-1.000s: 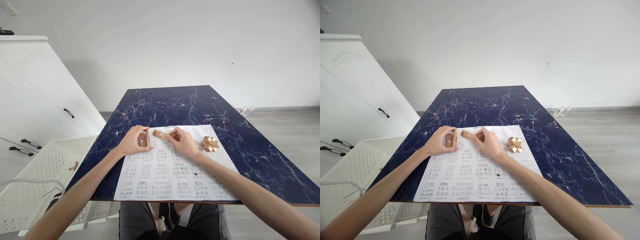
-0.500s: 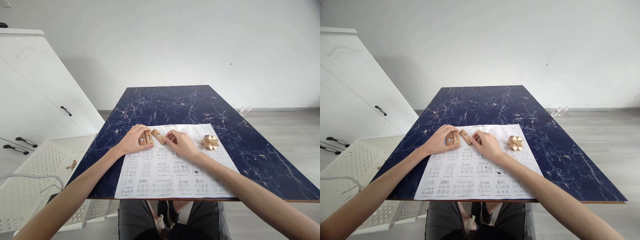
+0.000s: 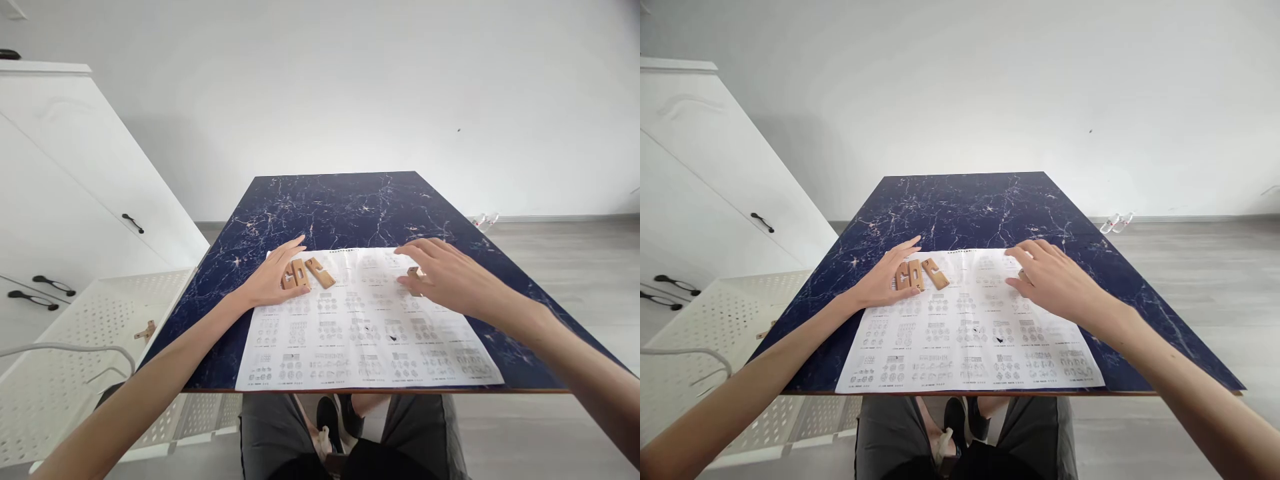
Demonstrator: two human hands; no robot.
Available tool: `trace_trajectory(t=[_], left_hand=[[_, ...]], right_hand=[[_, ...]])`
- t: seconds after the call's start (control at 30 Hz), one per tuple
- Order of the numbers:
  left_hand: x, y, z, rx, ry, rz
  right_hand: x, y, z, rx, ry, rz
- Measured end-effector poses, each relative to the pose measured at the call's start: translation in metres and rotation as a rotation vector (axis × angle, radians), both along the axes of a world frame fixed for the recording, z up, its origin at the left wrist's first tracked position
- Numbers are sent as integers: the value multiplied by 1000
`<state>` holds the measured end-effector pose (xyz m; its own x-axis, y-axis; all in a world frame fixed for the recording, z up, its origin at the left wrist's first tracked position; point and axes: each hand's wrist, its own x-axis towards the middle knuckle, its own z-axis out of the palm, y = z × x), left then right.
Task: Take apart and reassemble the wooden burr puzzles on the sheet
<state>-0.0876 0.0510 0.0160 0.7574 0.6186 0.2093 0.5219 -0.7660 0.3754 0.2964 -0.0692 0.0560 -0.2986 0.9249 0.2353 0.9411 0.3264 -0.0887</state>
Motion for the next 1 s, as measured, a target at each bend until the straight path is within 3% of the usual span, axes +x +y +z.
trace_trajectory(t=[0.13, 0.3, 0.47, 0.8, 1.0], left_hand=[[1, 1, 0, 2, -17, -11], [0, 3, -1, 11, -22, -11], [-1, 2, -2, 11, -14, -3], [1, -2, 0, -23, -70, 6], [3, -5, 0, -11, -85, -2]], right_hand=[[25, -15, 2, -141, -94, -146], [23, -14, -3, -305, -68, -194], [9, 1, -7, -263, 27, -169], [-53, 49, -19, -45, 490, 249], [-90, 64, -36, -56, 683, 418]])
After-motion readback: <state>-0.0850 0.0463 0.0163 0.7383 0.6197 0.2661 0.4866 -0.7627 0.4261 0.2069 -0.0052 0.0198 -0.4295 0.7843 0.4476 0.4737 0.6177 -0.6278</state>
